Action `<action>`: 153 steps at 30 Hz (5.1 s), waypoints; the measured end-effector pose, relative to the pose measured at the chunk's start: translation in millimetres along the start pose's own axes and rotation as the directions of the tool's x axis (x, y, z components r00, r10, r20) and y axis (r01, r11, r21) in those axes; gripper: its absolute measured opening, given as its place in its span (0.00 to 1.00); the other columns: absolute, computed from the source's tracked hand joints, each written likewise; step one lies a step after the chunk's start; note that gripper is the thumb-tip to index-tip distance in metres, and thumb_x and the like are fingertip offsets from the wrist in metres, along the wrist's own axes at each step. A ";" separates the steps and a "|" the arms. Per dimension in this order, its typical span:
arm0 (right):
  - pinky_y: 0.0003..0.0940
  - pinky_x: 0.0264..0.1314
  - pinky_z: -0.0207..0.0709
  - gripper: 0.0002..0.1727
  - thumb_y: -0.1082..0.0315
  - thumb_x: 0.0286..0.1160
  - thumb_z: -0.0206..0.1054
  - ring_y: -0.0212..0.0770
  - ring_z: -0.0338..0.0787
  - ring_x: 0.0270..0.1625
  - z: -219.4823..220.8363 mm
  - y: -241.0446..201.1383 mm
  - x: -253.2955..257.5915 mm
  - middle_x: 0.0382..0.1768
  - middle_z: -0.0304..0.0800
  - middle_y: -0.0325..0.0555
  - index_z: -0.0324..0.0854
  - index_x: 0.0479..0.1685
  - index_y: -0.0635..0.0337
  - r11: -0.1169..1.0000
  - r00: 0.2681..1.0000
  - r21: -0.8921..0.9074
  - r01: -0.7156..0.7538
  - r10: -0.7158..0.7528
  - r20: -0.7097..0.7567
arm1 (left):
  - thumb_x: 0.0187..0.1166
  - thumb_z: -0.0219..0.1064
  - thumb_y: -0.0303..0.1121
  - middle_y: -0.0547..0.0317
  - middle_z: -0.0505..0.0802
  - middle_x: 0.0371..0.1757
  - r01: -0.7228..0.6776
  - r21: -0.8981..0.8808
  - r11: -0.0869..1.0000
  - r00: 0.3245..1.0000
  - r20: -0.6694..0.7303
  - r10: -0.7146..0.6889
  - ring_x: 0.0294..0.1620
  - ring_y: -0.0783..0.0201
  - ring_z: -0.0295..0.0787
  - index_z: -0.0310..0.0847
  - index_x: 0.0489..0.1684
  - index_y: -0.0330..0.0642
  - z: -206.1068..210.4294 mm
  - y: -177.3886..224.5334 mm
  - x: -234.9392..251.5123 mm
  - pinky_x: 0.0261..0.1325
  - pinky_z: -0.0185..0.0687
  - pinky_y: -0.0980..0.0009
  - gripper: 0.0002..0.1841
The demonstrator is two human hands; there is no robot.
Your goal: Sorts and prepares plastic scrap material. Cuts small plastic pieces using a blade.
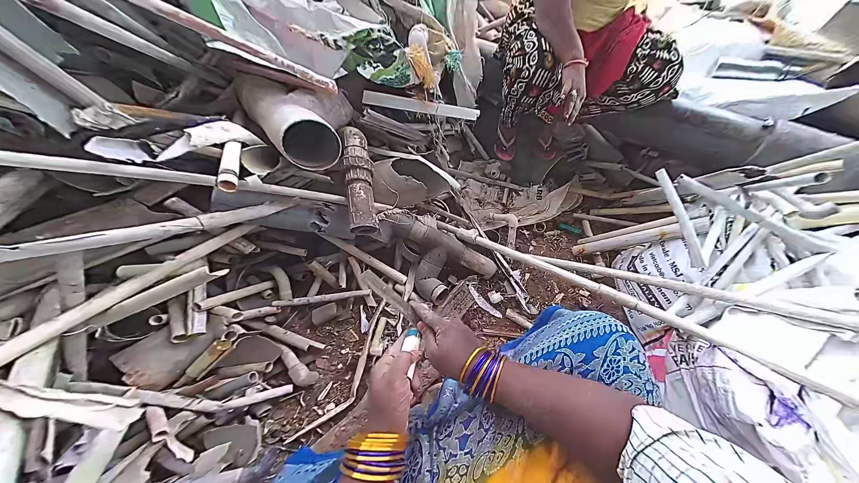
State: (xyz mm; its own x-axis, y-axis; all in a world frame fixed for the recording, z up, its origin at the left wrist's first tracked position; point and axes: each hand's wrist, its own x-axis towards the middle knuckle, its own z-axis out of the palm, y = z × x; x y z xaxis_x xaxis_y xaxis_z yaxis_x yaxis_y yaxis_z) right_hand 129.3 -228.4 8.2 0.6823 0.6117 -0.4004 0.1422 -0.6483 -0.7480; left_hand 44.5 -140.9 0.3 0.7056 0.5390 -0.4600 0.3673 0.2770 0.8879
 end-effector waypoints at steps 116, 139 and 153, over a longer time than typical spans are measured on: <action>0.65 0.63 0.78 0.27 0.63 0.96 0.46 0.65 0.92 0.58 18.9 26.0 28.5 0.60 0.92 0.63 0.64 0.91 0.51 0.997 0.965 -0.035 0.068 -0.074 -0.252 | 0.90 0.56 0.32 0.32 0.91 0.50 -0.362 0.621 0.695 0.884 -0.007 0.467 0.49 0.43 0.93 0.71 0.71 0.22 2.6 -25.0 2.6 0.57 0.85 0.49 0.20; 0.66 0.64 0.77 0.27 0.61 0.97 0.44 0.65 0.91 0.60 18.6 26.7 29.6 0.61 0.91 0.63 0.61 0.93 0.46 0.999 0.984 -0.048 0.011 -0.020 -0.178 | 0.92 0.55 0.33 0.34 0.90 0.49 -0.334 0.610 0.719 0.894 -0.038 0.447 0.43 0.48 0.92 0.68 0.73 0.24 5.0 -36.7 6.4 0.52 0.86 0.51 0.21; 0.65 0.56 0.79 0.28 0.63 0.95 0.47 0.65 0.93 0.53 17.1 23.9 25.6 0.51 0.94 0.63 0.62 0.92 0.41 0.981 0.986 -0.154 0.118 -0.134 -0.099 | 0.89 0.59 0.30 0.52 0.85 0.39 -0.106 0.247 0.963 0.993 -0.031 0.117 0.27 0.72 0.81 0.66 0.75 0.29 1.1 -30.9 9.2 0.35 0.81 0.74 0.20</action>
State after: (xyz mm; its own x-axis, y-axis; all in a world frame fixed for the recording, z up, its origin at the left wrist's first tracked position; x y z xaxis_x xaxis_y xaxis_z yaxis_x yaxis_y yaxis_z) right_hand 137.9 -220.4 -29.0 0.7244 0.6454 -0.2423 0.3304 -0.6336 -0.6996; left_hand 40.3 -145.3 -31.4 0.7246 0.5920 -0.3528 0.4287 0.0135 0.9033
